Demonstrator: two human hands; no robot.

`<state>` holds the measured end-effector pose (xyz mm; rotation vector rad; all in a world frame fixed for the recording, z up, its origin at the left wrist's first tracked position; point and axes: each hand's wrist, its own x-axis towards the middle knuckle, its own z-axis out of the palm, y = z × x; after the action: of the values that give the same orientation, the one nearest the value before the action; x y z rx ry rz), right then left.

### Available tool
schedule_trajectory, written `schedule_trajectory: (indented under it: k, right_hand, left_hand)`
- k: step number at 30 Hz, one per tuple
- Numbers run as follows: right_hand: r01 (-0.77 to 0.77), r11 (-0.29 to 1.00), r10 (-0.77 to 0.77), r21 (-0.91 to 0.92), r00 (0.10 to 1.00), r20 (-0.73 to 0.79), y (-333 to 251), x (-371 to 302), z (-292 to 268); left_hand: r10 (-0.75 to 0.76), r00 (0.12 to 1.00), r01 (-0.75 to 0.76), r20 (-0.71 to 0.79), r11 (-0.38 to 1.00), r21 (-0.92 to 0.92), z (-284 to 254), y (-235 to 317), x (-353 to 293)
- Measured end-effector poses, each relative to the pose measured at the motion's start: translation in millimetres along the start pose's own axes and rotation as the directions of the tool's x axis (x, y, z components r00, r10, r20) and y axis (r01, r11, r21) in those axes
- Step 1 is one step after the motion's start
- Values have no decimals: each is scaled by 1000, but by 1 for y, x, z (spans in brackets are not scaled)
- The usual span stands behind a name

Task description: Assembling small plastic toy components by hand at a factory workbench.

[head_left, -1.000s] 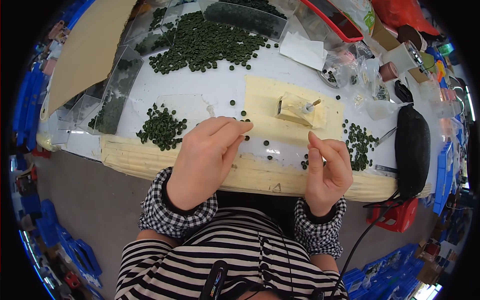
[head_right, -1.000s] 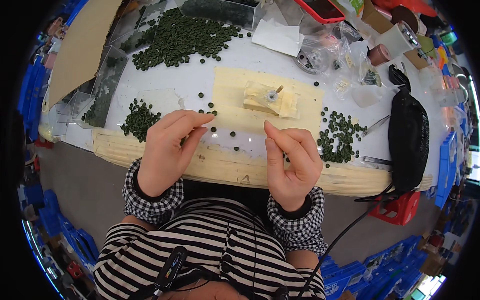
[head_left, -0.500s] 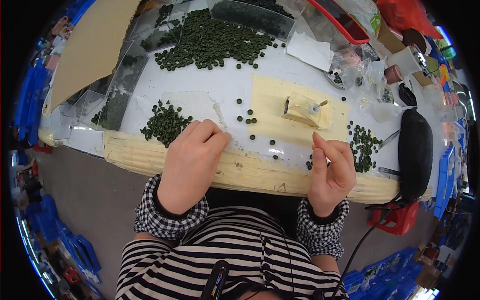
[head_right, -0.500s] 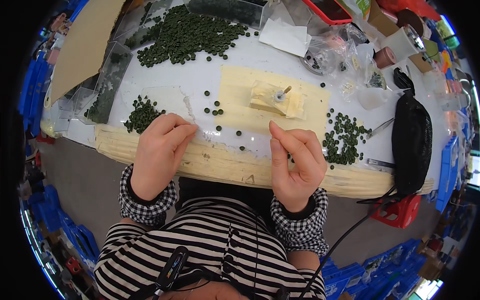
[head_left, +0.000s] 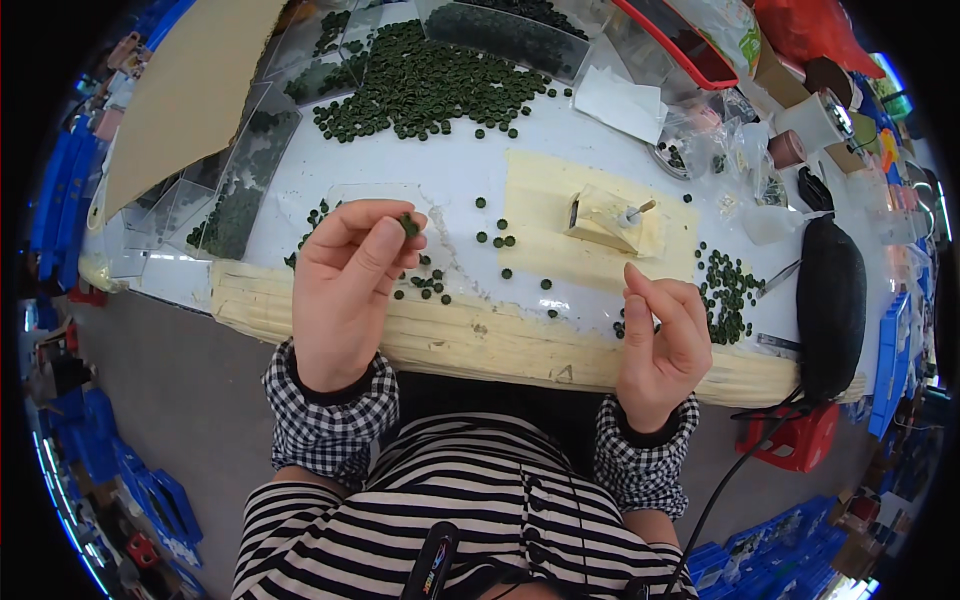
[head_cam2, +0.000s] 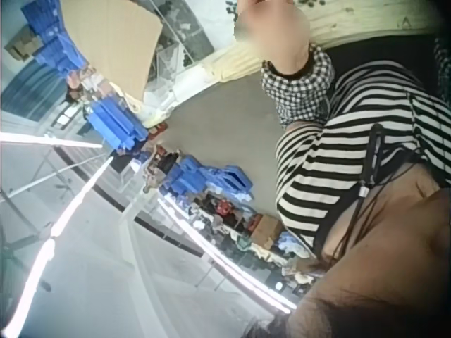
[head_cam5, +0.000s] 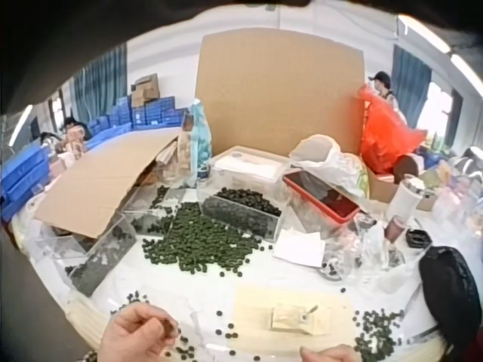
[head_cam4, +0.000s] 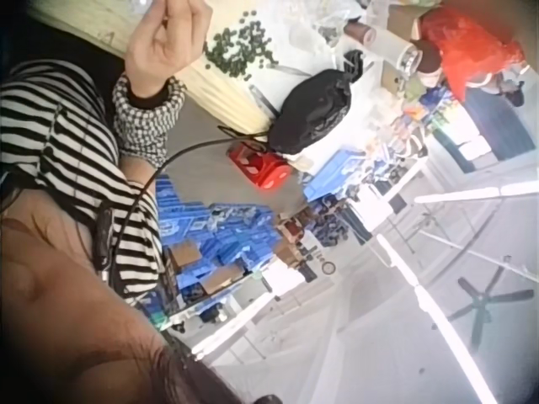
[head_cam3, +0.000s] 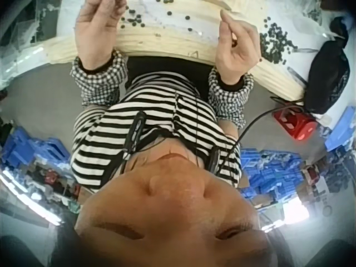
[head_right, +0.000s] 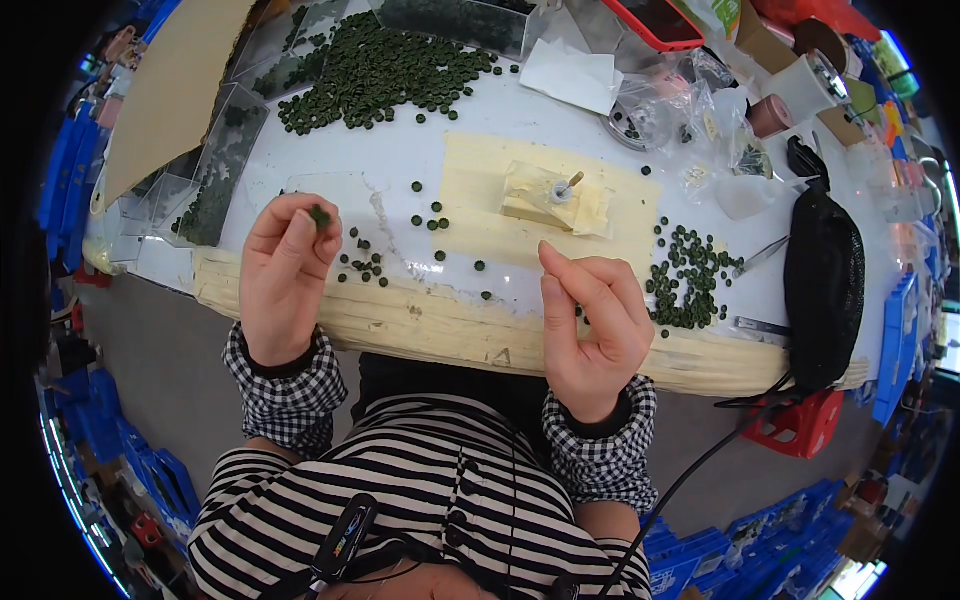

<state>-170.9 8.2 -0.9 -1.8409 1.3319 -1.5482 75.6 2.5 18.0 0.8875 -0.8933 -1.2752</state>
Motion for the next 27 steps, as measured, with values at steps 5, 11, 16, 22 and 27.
schedule_trajectory:
  k: [5,11,16,22,27]
  right_hand:
    - [31,995,-35,-99,999,-40,1,8,-2]
    - [34,942,-40,-333,999,-13,-3,51,-10]
    - [88,939,-66,-332,995,75,11,66,-6]
    - [89,957,-84,-275,996,32,10,63,-7]
    - [127,985,-146,-119,973,-177,-23,53,-13]
  left_hand:
    - [-367,897,429,247,588,-686,16,-5,2]
    - [-469,802,576,370,440,-689,49,-25,4]
    - [-442,809,584,388,528,-616,61,-36,11]
    - [-423,823,568,378,604,-559,57,-43,7]
    - [-468,811,584,351,627,-516,59,-37,9]
